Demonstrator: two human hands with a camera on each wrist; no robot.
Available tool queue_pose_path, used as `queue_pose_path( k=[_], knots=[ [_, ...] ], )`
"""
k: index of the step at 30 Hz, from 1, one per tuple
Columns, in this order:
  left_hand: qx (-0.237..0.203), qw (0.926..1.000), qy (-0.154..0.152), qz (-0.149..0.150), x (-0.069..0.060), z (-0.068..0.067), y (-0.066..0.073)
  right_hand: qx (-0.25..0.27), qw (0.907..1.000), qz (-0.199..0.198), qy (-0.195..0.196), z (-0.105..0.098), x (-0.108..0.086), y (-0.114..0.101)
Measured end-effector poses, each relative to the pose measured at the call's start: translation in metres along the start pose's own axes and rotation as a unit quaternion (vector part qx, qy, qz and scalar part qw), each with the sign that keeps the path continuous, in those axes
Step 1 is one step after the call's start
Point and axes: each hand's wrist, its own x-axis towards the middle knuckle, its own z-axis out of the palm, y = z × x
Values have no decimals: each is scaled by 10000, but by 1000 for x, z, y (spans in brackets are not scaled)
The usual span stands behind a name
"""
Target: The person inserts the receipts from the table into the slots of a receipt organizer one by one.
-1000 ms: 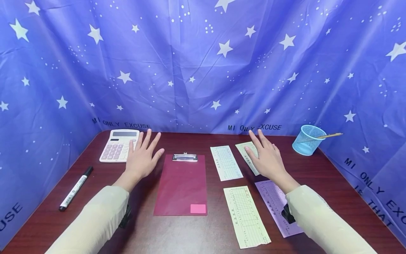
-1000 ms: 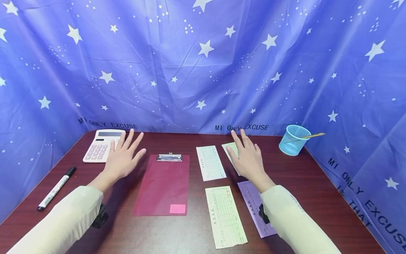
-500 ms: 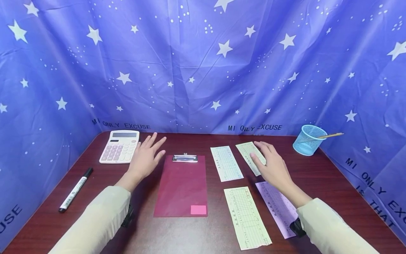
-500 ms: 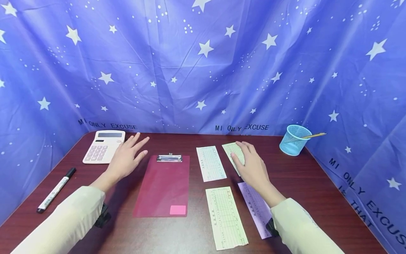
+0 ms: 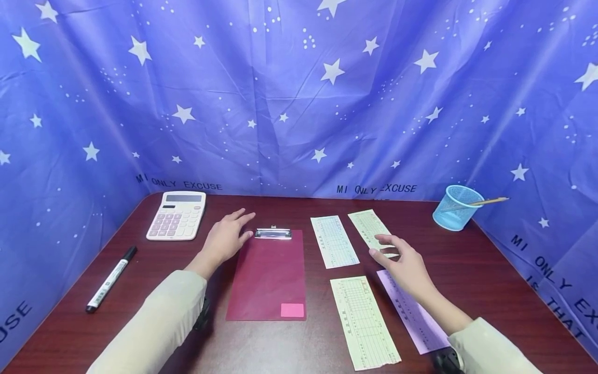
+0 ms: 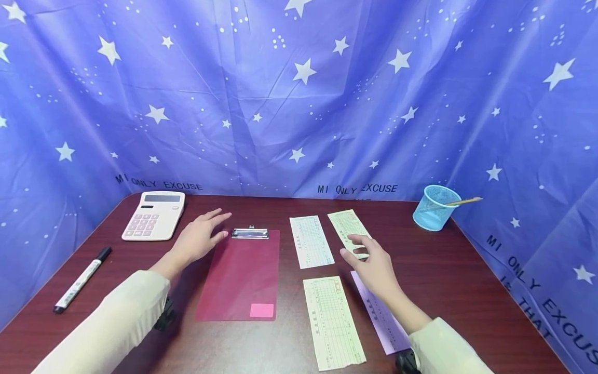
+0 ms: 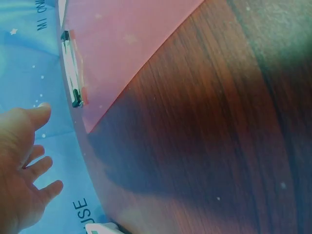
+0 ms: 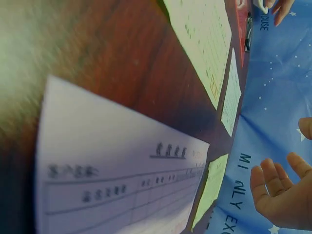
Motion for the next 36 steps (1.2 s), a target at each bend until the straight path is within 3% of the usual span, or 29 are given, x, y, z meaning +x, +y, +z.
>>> queue_pose_path(
  k=[10,19,29,36],
  knots=[
    [-47,9990,-451,-2,6,6,5,589,9953,711,-293,-3,-20,-2],
    [-116,9972,-730,-125,10,12,9,1135,9843,1117,-756,5,-31,1],
    [57,9954,-928,-237,13,15,14,764,9808,1383,-1143,21,-32,2],
    [148,9933,-1087,-363,14,13,16,332,9857,1184,-1154,25,-29,0]
  ],
)
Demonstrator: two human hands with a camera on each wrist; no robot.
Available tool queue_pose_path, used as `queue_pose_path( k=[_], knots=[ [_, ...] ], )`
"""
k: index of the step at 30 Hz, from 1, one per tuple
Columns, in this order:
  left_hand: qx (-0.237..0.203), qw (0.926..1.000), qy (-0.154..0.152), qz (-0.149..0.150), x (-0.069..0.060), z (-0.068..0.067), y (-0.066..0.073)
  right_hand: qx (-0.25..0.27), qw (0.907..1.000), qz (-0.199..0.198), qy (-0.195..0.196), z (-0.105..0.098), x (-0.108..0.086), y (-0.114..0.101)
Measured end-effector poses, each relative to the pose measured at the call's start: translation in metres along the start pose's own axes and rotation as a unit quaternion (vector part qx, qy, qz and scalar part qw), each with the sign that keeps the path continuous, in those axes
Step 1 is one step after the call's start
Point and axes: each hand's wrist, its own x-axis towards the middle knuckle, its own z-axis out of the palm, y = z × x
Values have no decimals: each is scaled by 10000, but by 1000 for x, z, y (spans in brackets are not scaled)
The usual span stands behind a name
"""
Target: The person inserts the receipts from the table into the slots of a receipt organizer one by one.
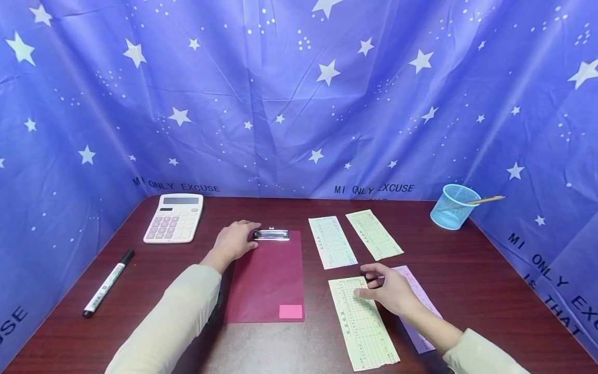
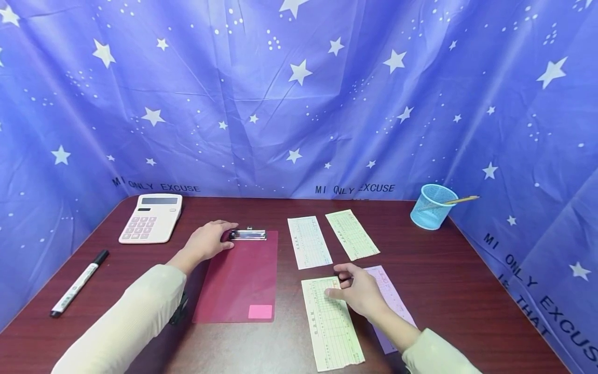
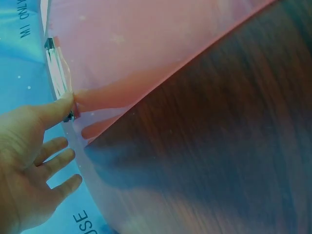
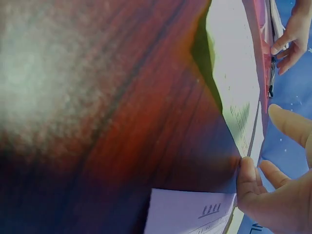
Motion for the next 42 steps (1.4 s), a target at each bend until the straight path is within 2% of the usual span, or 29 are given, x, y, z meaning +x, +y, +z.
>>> queue_pose_path(
  k=[8,15,20,26,33,42],
  knots=[
    [78,9998,-199,-52,5,0,0,-1003,9946,-200,149,7,3,-3],
    [55,9981,-520,-312,10,-1,5,-1117,9934,-222,106,8,3,-6],
    [105,9975,-567,-399,14,-4,10,-1169,9928,-268,-10,7,4,-8],
    [270,9980,-502,-291,17,-3,14,-1184,9925,-308,-66,7,6,-8],
    [241,9995,-144,-165,17,0,13,-1171,9925,-316,-135,6,7,-7],
    [302,9989,-15,-360,19,3,12,-1270,9901,-565,-182,8,6,-9]
  ],
)
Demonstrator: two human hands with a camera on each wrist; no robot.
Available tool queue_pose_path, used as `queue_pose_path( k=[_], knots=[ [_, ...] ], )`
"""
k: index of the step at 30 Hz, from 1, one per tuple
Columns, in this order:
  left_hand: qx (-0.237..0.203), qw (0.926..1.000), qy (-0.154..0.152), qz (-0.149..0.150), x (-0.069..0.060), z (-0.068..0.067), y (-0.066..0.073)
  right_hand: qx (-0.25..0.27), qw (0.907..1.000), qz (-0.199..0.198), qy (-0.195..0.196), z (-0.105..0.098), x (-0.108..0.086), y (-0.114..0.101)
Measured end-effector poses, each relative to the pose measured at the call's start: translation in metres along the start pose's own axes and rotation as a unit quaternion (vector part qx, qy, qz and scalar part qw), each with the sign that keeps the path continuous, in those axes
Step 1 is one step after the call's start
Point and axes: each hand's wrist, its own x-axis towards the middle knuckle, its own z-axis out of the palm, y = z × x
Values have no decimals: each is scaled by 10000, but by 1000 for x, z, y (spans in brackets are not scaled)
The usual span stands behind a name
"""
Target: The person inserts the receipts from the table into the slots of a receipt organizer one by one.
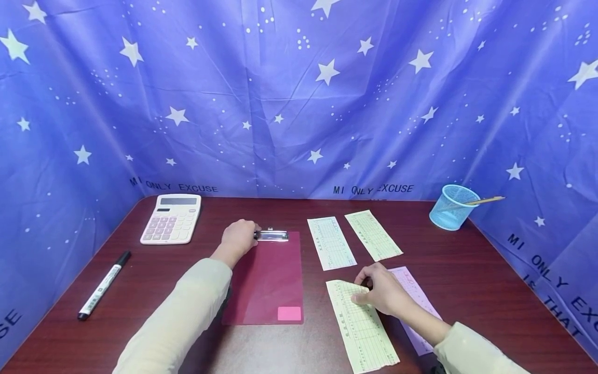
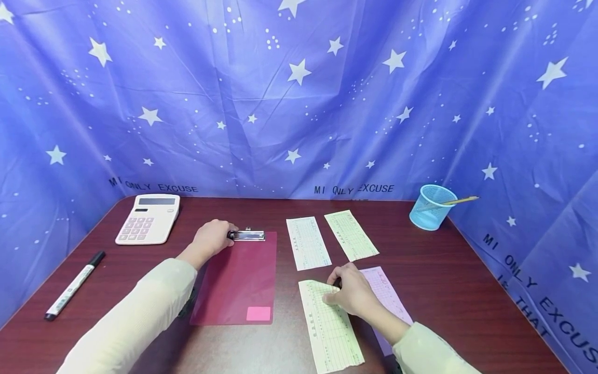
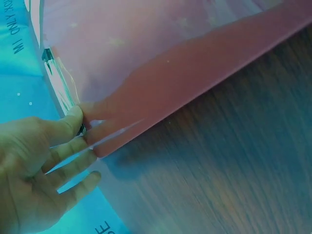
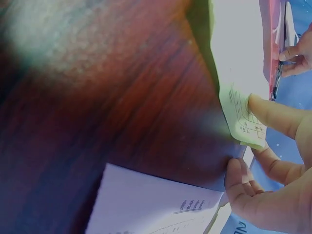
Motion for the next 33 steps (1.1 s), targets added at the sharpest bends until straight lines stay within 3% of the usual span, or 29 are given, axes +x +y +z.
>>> queue_pose_path(
  k=[9,27,33],
  knots=[
    [51,9998,119,122,1,0,2,-337,9990,-280,-108,1,3,-2],
    [42,9986,458,269,6,6,-3,-403,9980,-477,-126,0,6,0],
    [-178,9983,471,277,6,6,-3,-350,9968,-702,-124,-1,6,1]
  ],
)
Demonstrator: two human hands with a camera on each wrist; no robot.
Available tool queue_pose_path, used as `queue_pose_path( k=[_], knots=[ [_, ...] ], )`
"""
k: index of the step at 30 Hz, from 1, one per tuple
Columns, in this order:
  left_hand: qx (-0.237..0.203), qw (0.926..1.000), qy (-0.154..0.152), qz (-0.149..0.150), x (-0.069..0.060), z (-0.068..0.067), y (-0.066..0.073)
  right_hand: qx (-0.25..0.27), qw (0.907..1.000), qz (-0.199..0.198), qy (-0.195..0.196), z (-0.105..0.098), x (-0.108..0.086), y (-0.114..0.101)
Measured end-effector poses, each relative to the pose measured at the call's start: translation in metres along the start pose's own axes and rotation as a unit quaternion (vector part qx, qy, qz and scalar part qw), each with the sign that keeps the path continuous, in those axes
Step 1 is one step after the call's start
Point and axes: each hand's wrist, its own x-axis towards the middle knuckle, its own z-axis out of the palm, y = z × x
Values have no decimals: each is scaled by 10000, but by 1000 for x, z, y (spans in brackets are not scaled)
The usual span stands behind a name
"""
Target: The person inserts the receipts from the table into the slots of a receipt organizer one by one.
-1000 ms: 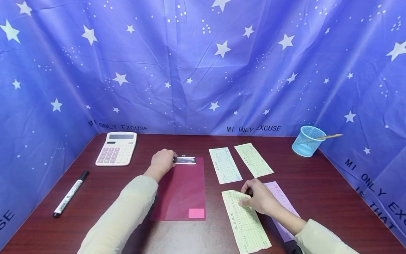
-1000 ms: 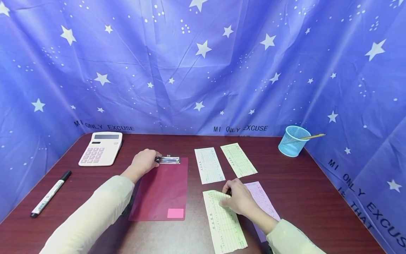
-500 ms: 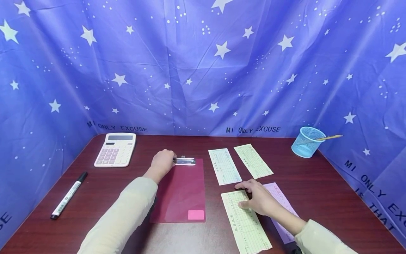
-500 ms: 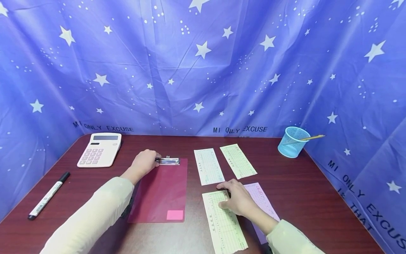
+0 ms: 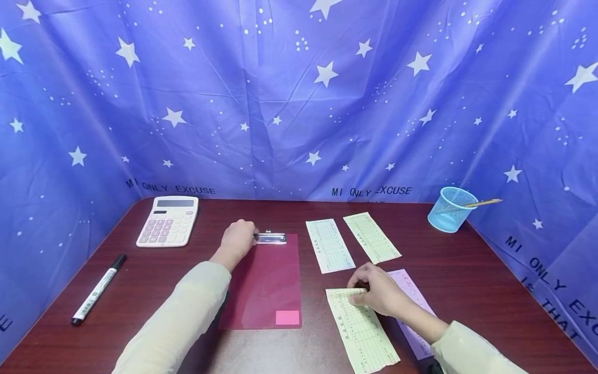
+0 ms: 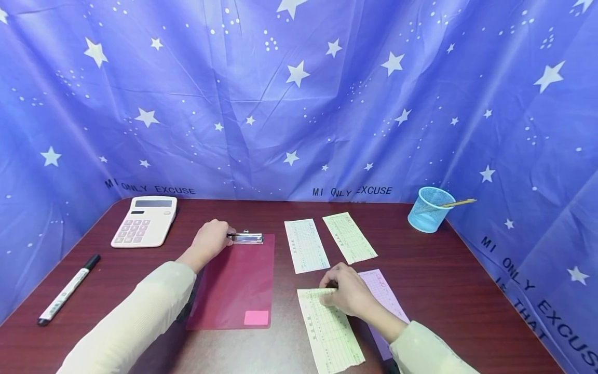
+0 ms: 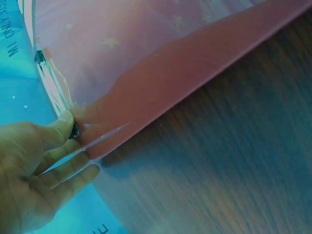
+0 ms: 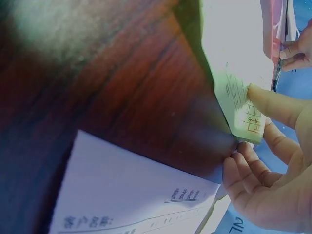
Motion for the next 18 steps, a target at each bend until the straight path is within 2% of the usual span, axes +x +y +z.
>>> queue_pose_path(
  k=[6,12,18],
  knots=[
    [-388,9990,-117,-200,-1,2,-2,161,9994,-313,-16,-1,-1,5],
    [-457,9986,-218,-175,-4,1,-2,556,9972,-459,-207,-3,-1,11],
    [-423,9986,-75,-303,-7,2,-3,498,9967,-587,-274,-1,2,12]
  ],
)
